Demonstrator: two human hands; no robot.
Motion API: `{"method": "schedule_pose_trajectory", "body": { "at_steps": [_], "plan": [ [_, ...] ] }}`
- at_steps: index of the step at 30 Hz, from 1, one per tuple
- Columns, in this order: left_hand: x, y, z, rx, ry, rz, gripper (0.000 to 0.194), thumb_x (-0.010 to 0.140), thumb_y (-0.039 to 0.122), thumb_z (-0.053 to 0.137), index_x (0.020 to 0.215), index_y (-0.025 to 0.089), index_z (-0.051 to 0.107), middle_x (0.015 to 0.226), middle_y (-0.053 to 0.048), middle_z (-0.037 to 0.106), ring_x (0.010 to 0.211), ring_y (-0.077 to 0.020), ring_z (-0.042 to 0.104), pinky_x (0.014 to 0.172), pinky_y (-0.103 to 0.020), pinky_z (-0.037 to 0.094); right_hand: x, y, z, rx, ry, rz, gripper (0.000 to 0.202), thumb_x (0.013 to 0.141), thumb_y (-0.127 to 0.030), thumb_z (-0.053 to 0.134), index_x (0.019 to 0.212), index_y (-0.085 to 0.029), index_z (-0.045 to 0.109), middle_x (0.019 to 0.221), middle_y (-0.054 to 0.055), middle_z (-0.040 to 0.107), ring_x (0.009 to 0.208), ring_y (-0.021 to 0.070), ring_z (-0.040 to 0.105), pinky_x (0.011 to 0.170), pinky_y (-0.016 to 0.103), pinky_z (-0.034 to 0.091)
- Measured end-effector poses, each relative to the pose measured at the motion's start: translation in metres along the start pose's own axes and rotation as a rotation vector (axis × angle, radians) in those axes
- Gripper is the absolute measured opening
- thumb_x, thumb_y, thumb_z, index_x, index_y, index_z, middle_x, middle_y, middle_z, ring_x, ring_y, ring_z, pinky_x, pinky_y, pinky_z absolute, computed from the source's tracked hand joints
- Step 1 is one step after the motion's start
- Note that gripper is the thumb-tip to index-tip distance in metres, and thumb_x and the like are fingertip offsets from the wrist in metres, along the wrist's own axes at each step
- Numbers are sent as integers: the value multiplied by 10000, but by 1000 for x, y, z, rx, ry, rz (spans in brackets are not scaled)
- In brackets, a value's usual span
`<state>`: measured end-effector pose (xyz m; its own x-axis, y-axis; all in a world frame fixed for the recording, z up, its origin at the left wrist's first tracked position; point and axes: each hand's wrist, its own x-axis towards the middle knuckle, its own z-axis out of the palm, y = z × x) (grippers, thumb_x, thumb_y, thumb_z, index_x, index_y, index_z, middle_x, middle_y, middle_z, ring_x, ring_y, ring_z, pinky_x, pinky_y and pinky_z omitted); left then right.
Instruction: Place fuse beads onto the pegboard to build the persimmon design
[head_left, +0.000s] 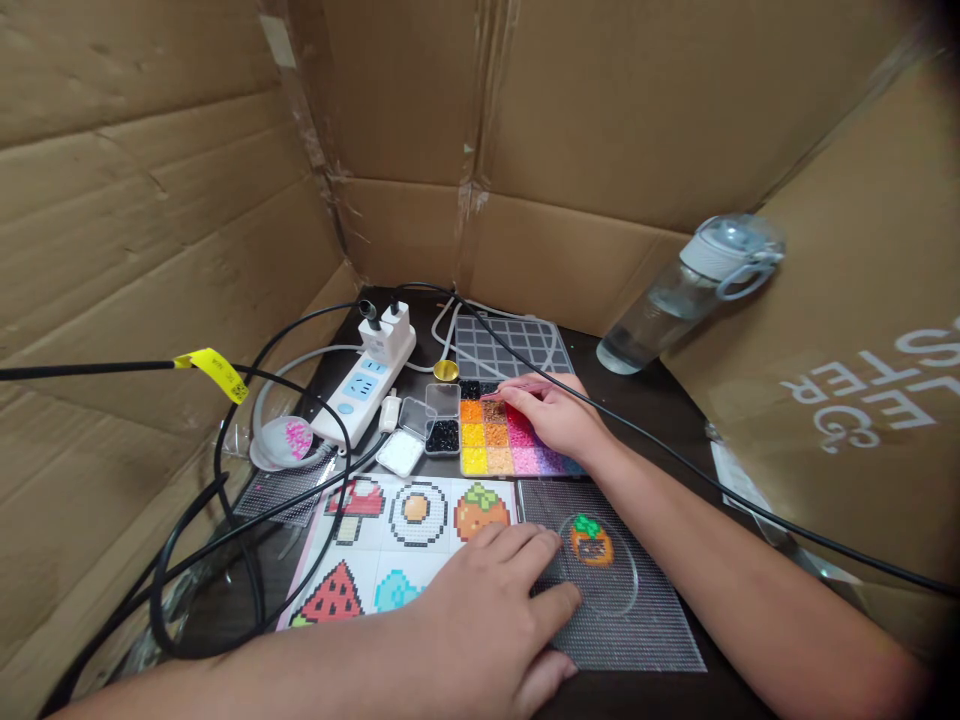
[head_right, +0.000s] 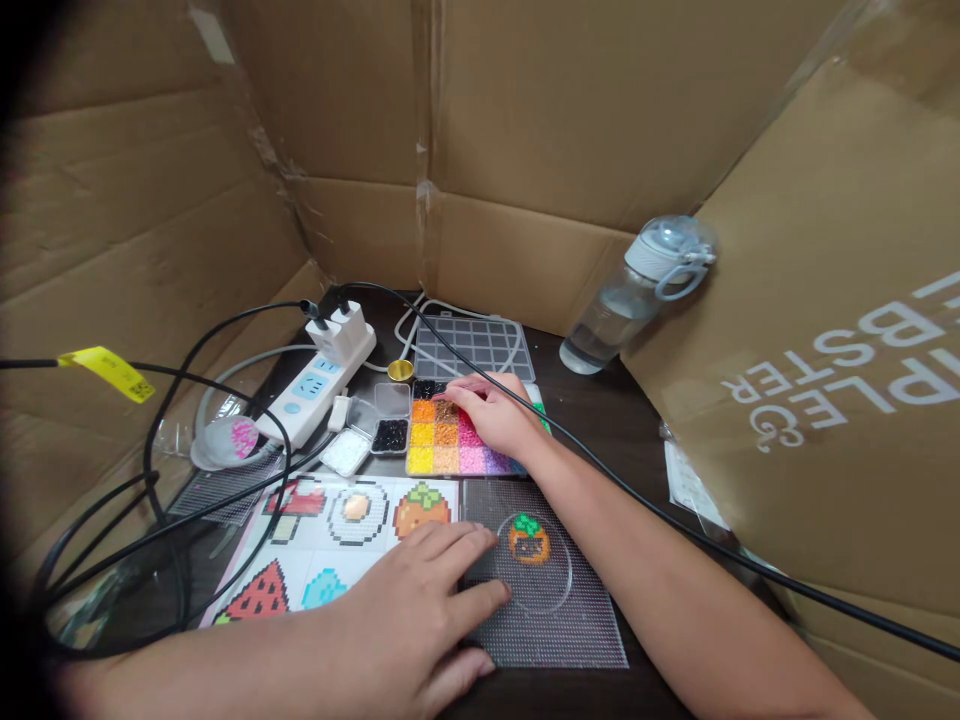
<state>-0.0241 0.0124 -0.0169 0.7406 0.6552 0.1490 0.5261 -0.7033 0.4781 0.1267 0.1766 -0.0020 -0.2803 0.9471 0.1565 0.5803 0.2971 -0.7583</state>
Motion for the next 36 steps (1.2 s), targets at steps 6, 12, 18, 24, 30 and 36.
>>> {"method": "schedule_pose_trajectory", "body": {
  "at_steps": [6,12,18,24,30,36],
  "plan": [
    [-1,1,0,-10,-1,-7,417,916,482,578,1248,229,577,1406,-122,476,1223,-307,487,1080,-490,361,1,3,2,3,-16,-33,230,879,-393,594,822,-296,795,968,0,776,944,201,714,860,319,548],
    [-2,2,0,-11,-6,-10,417,919,480,573,1251,228,575,1412,-123,470,1232,-311,481,1084,-496,354,0,-2,2,-26,-35,-7,223,875,-391,601,831,-292,796,973,-5,776,950,195,709,880,311,540],
    [-1,2,0,-29,-16,-16,404,918,463,580,1244,224,577,1412,-119,473,1253,-304,470,1089,-488,349,0,-4,-1,-46,-51,-30,222,885,-369,592,834,-312,800,964,-15,775,945,188,708,911,315,528],
    [0,2,-1,-13,0,-7,421,914,476,583,1253,226,583,1404,-129,485,1238,-315,485,1090,-496,342,0,2,2,-12,-40,-38,238,893,-395,581,875,-297,796,1009,0,768,956,196,704,898,334,538],
    [0,0,0,-6,9,-6,421,918,481,575,1254,227,582,1406,-129,483,1228,-314,489,1089,-495,339,-1,-4,0,-34,-56,-40,230,884,-384,591,863,-287,798,973,8,774,925,199,707,868,328,544],
    [0,1,0,-5,10,-6,422,913,473,587,1252,222,586,1408,-131,481,1222,-316,493,1072,-486,356,-1,-4,-2,-74,-53,-47,233,882,-374,583,855,-293,799,957,-8,777,931,194,709,899,316,529]
  ]
}}
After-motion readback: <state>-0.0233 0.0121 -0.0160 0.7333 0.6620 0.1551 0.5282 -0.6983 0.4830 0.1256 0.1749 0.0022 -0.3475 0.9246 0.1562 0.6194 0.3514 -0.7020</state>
